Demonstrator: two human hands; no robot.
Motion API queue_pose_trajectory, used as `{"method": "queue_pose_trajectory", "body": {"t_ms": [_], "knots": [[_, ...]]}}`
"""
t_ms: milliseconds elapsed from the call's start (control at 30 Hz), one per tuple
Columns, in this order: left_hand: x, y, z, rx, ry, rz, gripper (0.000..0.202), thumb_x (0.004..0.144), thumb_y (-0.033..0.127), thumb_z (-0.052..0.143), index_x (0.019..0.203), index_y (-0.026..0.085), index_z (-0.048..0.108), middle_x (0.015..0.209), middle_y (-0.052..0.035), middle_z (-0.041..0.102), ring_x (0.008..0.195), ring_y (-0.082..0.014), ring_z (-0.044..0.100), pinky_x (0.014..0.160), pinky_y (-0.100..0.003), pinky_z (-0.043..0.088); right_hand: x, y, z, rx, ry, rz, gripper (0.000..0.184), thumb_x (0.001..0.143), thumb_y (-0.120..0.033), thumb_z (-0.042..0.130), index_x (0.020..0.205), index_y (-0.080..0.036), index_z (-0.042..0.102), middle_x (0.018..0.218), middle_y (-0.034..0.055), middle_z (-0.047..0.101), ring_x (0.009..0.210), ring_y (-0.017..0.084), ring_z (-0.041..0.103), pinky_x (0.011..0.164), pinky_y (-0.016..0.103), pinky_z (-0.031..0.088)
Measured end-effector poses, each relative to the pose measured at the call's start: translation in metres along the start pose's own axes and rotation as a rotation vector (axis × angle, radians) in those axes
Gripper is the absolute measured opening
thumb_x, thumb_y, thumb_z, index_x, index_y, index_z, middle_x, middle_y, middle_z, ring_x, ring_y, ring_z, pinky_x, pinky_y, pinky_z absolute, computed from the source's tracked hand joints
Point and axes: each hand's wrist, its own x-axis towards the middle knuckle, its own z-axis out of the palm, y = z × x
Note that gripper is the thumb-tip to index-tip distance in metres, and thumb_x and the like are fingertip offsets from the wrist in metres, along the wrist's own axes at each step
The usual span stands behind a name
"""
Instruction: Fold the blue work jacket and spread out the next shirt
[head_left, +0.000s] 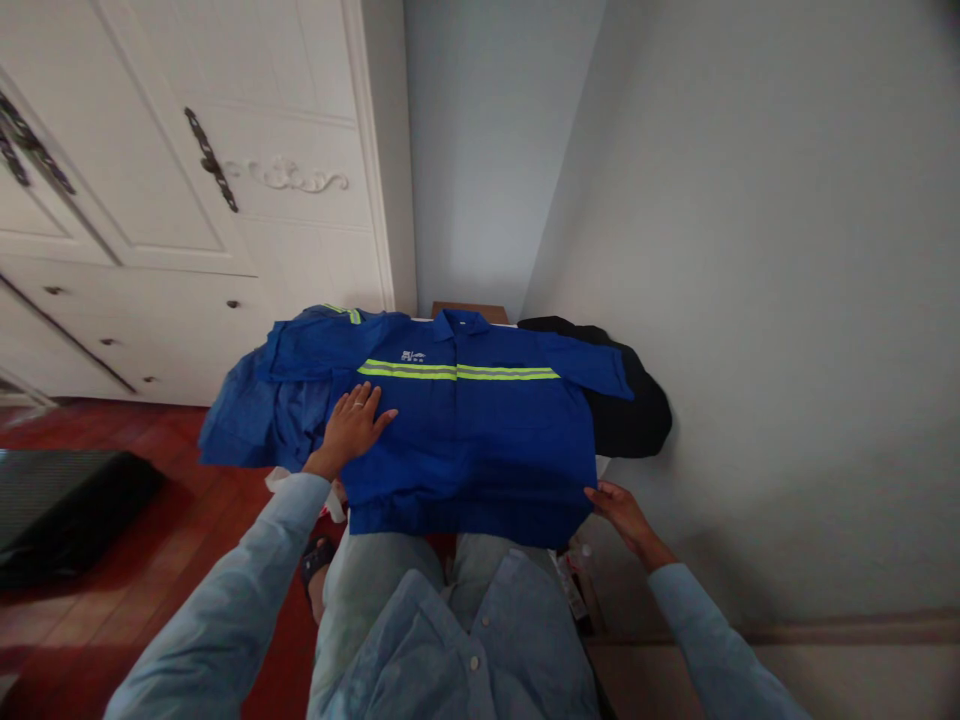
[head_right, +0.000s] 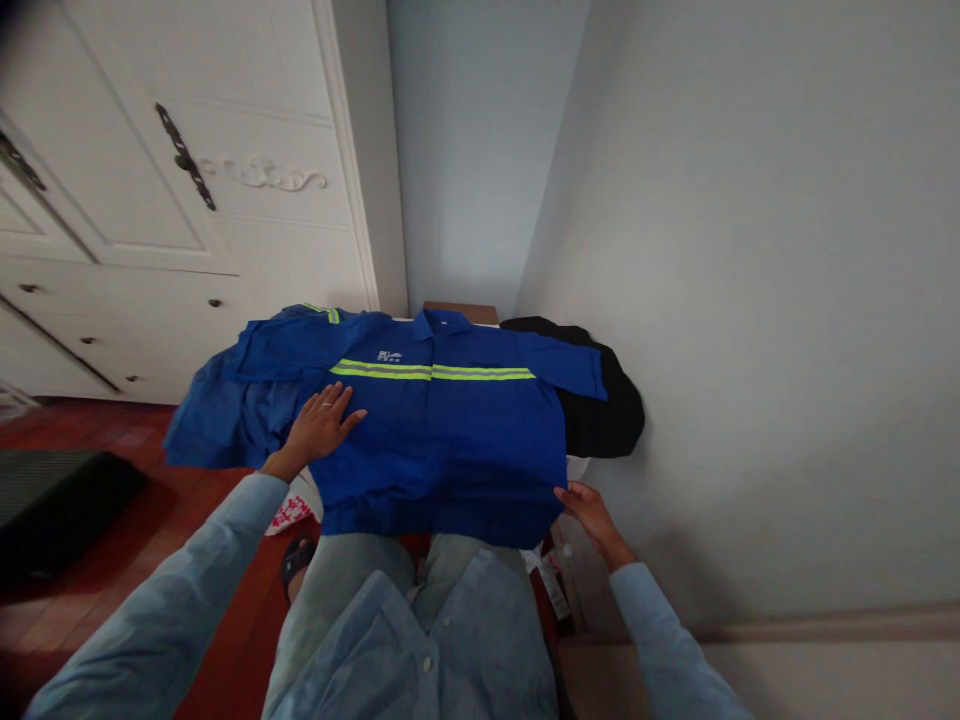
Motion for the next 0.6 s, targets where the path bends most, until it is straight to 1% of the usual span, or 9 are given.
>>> {"method": "queue_pose_trajectory", "body": {"t_ms": [100, 167, 233, 300, 367, 433, 467, 533, 600], "knots": [[0.000, 0.002, 0.000, 0.000, 0.004, -0.010, 0.079, 0.096, 0.061, 0.029, 0.149, 0.003, 0.043, 0.157, -0.0262, 0.038, 0.149, -0.0385, 0.033, 0.121, -0.054, 0.025, -0.001, 0.007, -0.002, 0.030, 0.042, -0.016, 0.053, 0.055, -0.064, 0.086, 0.076, -0.018, 0.069, 0.080, 0.0063, 0.076, 0.076, 0.025, 0.070, 0.079, 0.040, 0.055], [0.001, 0.004, -0.003, -0.030, 0.004, -0.026, 0.077, 0.096, 0.060, 0.031, 0.148, 0.005, 0.044, 0.158, -0.0248, 0.038, 0.149, -0.0381, 0.032, 0.121, -0.056, 0.025, -0.001, 0.014, 0.002, 0.068, 0.039, -0.017, 0.052, 0.056, -0.062, 0.087, 0.079, -0.019, 0.070, 0.084, 0.0065, 0.077, 0.079, 0.026, 0.071, 0.083, 0.042, 0.056], [-0.001, 0.006, -0.006, -0.096, 0.019, -0.041, 0.072, 0.095, 0.058, 0.035, 0.146, 0.008, 0.048, 0.157, -0.0229, 0.041, 0.150, -0.0371, 0.031, 0.121, -0.057, 0.025, -0.004, 0.025, 0.009, 0.108, -0.020, -0.001, 0.053, 0.056, -0.058, 0.088, 0.087, -0.020, 0.073, 0.093, 0.0083, 0.078, 0.088, 0.029, 0.073, 0.089, 0.045, 0.055], [-0.011, 0.011, -0.006, -0.195, 0.098, -0.062, 0.064, 0.096, 0.053, 0.037, 0.143, 0.010, 0.050, 0.155, -0.0208, 0.044, 0.151, -0.0346, 0.029, 0.121, -0.057, 0.027, -0.007, 0.040, 0.019, 0.129, -0.100, 0.029, 0.057, 0.055, -0.055, 0.090, 0.096, -0.019, 0.074, 0.100, 0.0105, 0.078, 0.096, 0.032, 0.073, 0.096, 0.049, 0.053], [-0.030, 0.018, 0.000, -0.292, 0.253, -0.150, 0.056, 0.098, 0.044, 0.034, 0.141, 0.011, 0.049, 0.154, -0.0195, 0.046, 0.151, -0.0307, 0.030, 0.121, -0.055, 0.030, -0.012, 0.057, 0.029, 0.132, -0.127, 0.060, 0.059, 0.054, -0.053, 0.091, 0.099, -0.018, 0.075, 0.102, 0.0119, 0.078, 0.100, 0.034, 0.072, 0.100, 0.051, 0.052], [-0.057, 0.025, 0.017, -0.355, 0.419, -0.351, 0.051, 0.098, 0.037, 0.030, 0.141, 0.012, 0.046, 0.149, -0.0204, 0.049, 0.148, -0.0286, 0.035, 0.120, -0.054, 0.032, -0.015, 0.073, 0.039, 0.136, -0.089, 0.087, 0.057, 0.052, -0.053, 0.091, 0.095, -0.018, 0.076, 0.099, 0.0120, 0.079, 0.098, 0.035, 0.073, 0.101, 0.053, 0.051], [-0.071, 0.027, 0.028, -0.381, 0.461, -0.474, 0.051, 0.098, 0.035, 0.030, 0.140, 0.012, 0.045, 0.145, -0.0216, 0.051, 0.145, -0.0296, 0.039, 0.119, -0.055, 0.033, -0.016, 0.079, 0.043, 0.147, -0.067, 0.095, 0.055, 0.053, -0.053, 0.090, 0.094, -0.019, 0.076, 0.098, 0.0117, 0.079, 0.098, 0.036, 0.073, 0.101, 0.054, 0.051], [-0.100, 0.028, 0.056, -0.466, 0.477, -0.702, 0.052, 0.096, 0.036, 0.032, 0.142, 0.012, 0.040, 0.140, -0.0234, 0.050, 0.140, -0.0324, 0.043, 0.115, -0.057, 0.038, -0.019, 0.088, 0.048, 0.191, -0.042, 0.093, 0.051, 0.056, -0.054, 0.088, 0.093, -0.021, 0.075, 0.101, 0.0106, 0.079, 0.101, 0.036, 0.073, 0.103, 0.054, 0.051], [-0.123, 0.026, 0.084, -0.595, 0.410, -0.827, 0.060, 0.092, 0.040, 0.041, 0.145, 0.012, 0.034, 0.143, -0.0247, 0.046, 0.137, -0.0350, 0.044, 0.110, -0.057, 0.043, -0.021, 0.092, 0.051, 0.233, -0.039, 0.099, 0.047, 0.059, -0.054, 0.086, 0.093, -0.024, 0.074, 0.103, 0.0094, 0.078, 0.105, 0.036, 0.072, 0.102, 0.053, 0.052]]}}
